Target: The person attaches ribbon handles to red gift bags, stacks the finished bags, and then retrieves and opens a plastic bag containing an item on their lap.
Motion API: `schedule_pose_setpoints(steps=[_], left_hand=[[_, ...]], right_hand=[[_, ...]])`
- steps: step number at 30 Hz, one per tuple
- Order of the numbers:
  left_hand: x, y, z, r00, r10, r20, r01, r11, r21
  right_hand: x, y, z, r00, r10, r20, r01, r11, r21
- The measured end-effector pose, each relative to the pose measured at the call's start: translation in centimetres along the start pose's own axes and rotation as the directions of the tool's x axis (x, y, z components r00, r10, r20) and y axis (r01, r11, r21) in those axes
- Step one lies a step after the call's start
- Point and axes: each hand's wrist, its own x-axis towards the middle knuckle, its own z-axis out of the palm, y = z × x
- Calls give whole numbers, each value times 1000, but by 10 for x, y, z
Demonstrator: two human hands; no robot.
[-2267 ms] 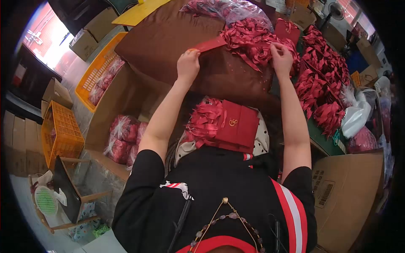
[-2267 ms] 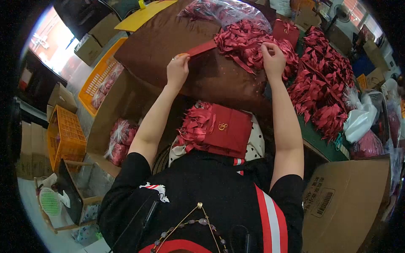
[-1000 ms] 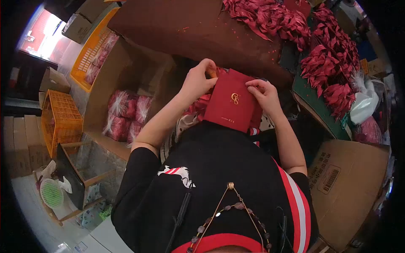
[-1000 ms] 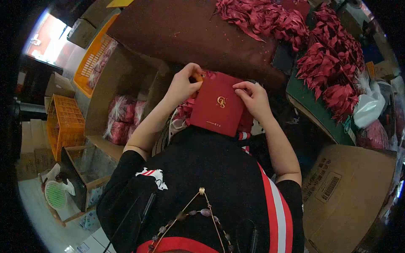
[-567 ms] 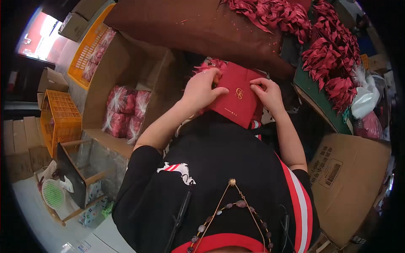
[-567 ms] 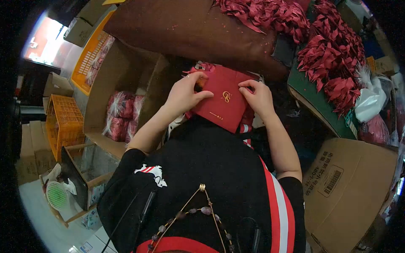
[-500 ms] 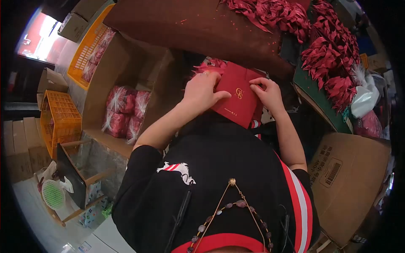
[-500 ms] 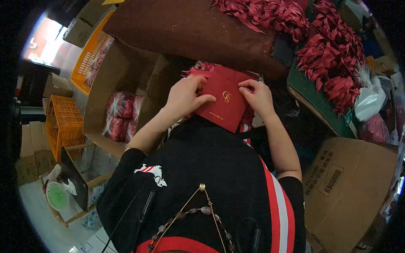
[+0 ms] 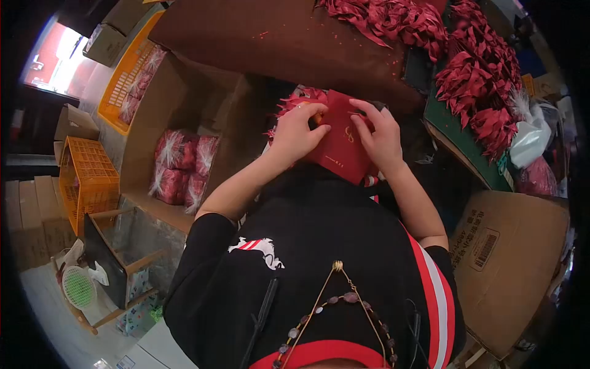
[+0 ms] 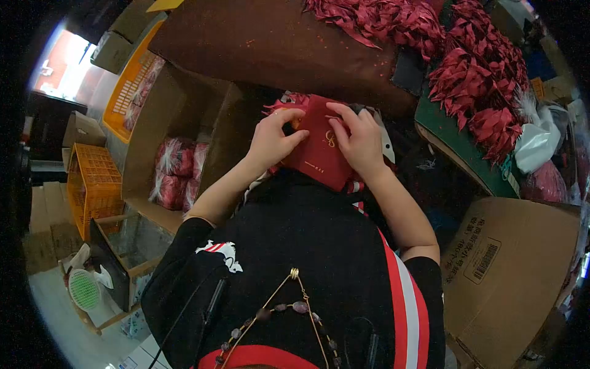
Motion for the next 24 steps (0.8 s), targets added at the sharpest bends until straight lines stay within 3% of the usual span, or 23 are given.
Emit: schedule_pose_setpoints(steps=[1,2,6,8,15,24], left_hand=[[0,-1,1,1000,4,0,-4,1000,21],[0,-1,1,1000,8,-1,-8,999,42],[1,0,4,1000,-12,7,11,1000,25],[0,-2,7,998,53,-46,-52,999,13],[-6,10,9,995,80,-62,-84,995,-56],[-14,13,20,954,247,-167,-226,965,136]], right_hand=[[1,-4,0,996,62,57,-64,998,28],[2,0,4,998,-46,34,46,999,21],[7,3,9,985,-165,42,167,984,-60],[7,2,13,973,-224,54,228,970,-84],[5,1,16,979,-198,48,201,978,-62],[-6,2,16,985,-164,47,160,984,75]])
